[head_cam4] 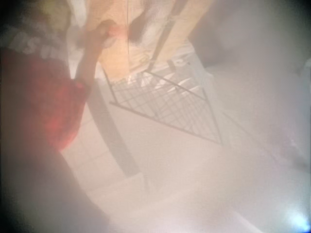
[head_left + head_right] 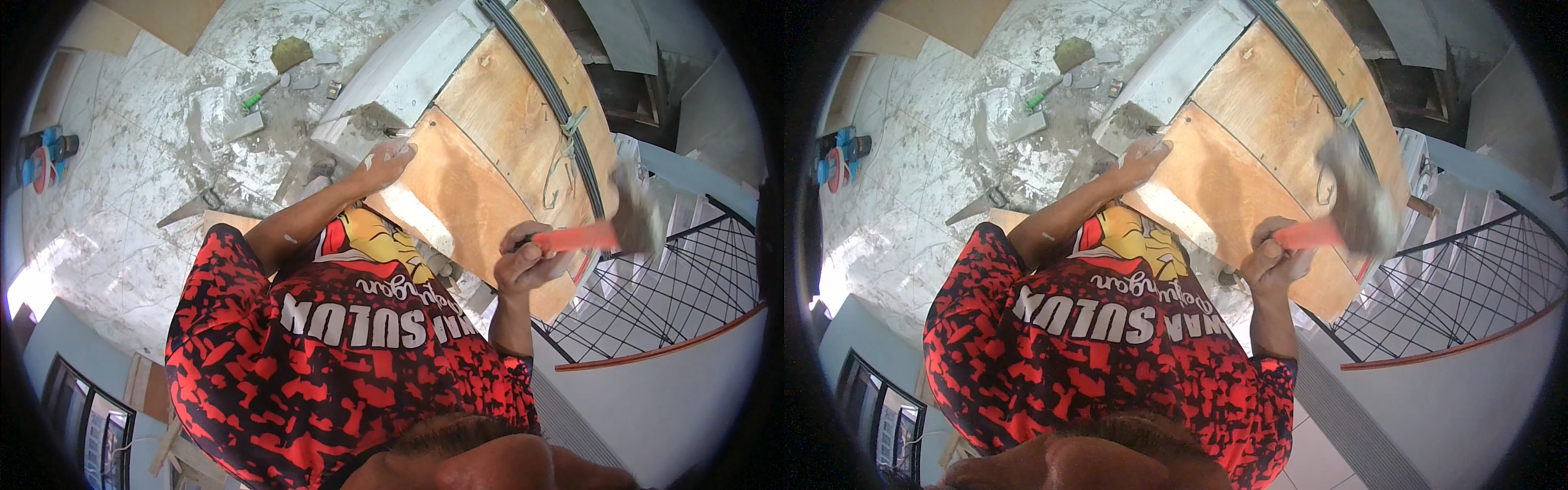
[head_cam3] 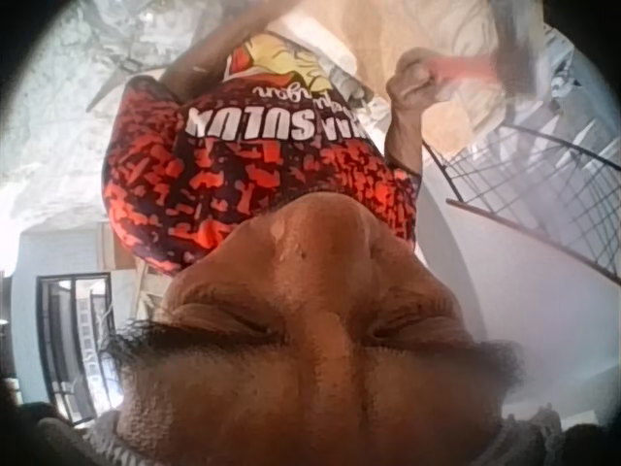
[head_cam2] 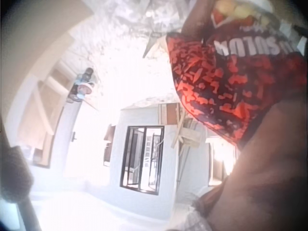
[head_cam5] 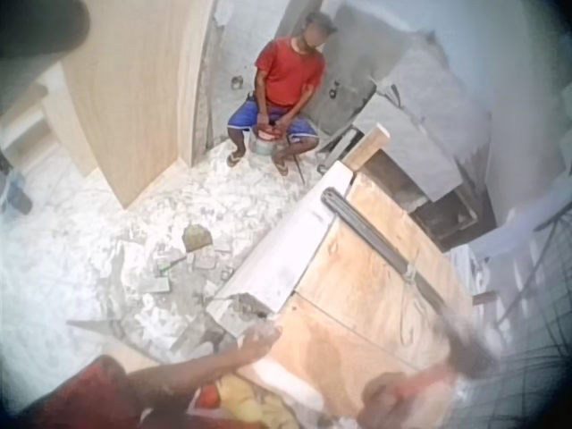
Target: The person fits a curved wooden board against a brick structure, secures it using a hammer and nails, and then trims the excess wood with a hand saw.
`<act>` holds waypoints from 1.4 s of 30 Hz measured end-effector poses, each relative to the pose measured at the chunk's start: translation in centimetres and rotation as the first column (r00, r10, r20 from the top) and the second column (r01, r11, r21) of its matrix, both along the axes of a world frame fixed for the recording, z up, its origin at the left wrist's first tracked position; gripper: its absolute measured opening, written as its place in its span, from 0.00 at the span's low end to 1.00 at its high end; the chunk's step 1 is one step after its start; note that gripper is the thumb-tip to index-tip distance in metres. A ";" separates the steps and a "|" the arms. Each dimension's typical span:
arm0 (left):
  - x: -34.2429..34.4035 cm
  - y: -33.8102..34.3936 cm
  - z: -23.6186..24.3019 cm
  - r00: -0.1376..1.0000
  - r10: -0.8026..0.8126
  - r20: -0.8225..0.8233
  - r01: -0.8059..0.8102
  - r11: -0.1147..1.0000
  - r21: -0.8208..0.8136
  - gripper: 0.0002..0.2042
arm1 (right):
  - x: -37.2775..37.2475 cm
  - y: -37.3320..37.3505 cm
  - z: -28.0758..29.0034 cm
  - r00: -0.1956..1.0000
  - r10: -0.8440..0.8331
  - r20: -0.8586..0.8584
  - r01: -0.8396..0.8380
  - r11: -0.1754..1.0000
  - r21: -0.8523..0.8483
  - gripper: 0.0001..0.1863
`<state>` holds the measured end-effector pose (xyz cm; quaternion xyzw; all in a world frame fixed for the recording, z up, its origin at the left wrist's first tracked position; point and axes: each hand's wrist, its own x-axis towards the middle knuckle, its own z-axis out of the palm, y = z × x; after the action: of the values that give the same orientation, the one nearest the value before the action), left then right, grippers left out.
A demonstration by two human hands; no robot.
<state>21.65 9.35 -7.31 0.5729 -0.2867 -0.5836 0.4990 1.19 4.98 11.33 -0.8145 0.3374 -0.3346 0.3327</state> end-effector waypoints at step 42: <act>0.0 -0.1 1.1 0.999 0.028 -0.035 -0.027 0.999 0.017 0.25 | -2.2 -0.6 -3.6 0.979 -0.011 -0.204 -0.003 0.998 -0.065 0.23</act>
<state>21.65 9.29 -6.17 0.5704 -0.2651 -0.5891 0.5073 -1.05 4.38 7.74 -0.8542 0.3604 -0.2607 0.2692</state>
